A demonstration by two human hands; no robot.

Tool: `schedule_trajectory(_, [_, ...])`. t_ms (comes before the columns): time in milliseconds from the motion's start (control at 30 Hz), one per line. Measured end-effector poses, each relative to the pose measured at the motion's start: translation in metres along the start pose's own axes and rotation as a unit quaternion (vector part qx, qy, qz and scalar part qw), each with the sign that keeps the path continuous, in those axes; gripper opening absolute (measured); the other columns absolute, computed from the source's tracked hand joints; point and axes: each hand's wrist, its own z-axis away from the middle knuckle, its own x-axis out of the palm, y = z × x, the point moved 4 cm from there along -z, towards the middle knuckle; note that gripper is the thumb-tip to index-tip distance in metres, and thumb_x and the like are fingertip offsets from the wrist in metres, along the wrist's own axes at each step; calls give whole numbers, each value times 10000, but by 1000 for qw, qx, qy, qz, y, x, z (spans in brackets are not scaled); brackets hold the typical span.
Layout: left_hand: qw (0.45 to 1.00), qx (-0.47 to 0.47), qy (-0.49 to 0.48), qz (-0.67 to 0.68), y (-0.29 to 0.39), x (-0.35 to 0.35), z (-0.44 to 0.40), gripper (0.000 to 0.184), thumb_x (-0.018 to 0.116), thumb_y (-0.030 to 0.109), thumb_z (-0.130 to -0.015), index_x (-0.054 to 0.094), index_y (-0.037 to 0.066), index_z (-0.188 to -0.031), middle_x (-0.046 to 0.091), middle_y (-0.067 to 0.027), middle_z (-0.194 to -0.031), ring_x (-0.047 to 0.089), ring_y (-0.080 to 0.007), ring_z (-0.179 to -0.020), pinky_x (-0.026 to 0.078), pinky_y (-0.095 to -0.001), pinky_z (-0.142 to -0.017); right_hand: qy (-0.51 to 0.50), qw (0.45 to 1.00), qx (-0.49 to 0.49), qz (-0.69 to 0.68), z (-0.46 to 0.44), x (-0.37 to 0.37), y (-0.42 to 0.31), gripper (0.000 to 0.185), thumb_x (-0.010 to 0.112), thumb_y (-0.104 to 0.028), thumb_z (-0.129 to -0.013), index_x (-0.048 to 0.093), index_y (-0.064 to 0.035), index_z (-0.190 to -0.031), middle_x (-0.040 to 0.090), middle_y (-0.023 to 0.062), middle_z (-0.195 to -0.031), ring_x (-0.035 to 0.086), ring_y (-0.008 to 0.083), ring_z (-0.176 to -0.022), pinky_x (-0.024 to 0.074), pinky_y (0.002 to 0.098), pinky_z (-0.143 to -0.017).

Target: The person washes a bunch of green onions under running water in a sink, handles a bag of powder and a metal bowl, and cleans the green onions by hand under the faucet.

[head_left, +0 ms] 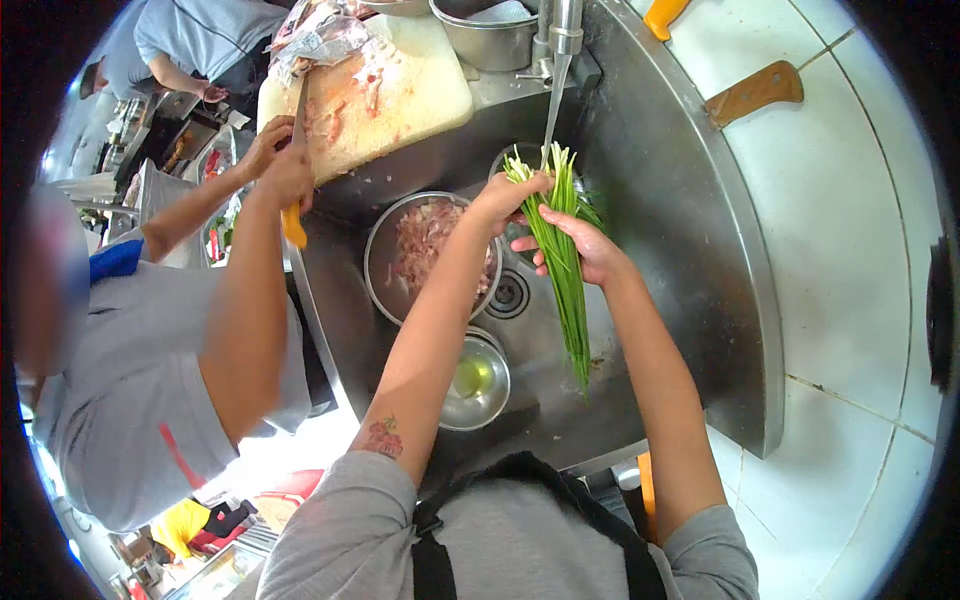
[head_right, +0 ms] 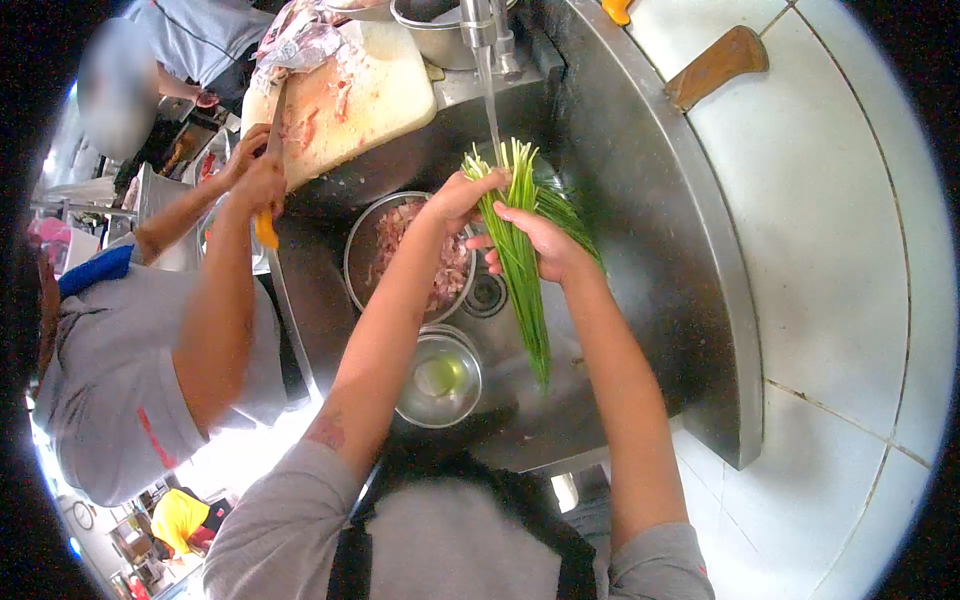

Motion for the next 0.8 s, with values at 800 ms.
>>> schedule_trajectory(800, [800,220,218,-513,92,13,-14,325,730,459,-671,742,158,-791,677,-109,-745,653,-274,-700,508,-383,-662,112,985,-35,128,10,-27,16,451,607,-290,-873,491,-46,-1234,632,96,-923,600,150,-707,516,294,-632])
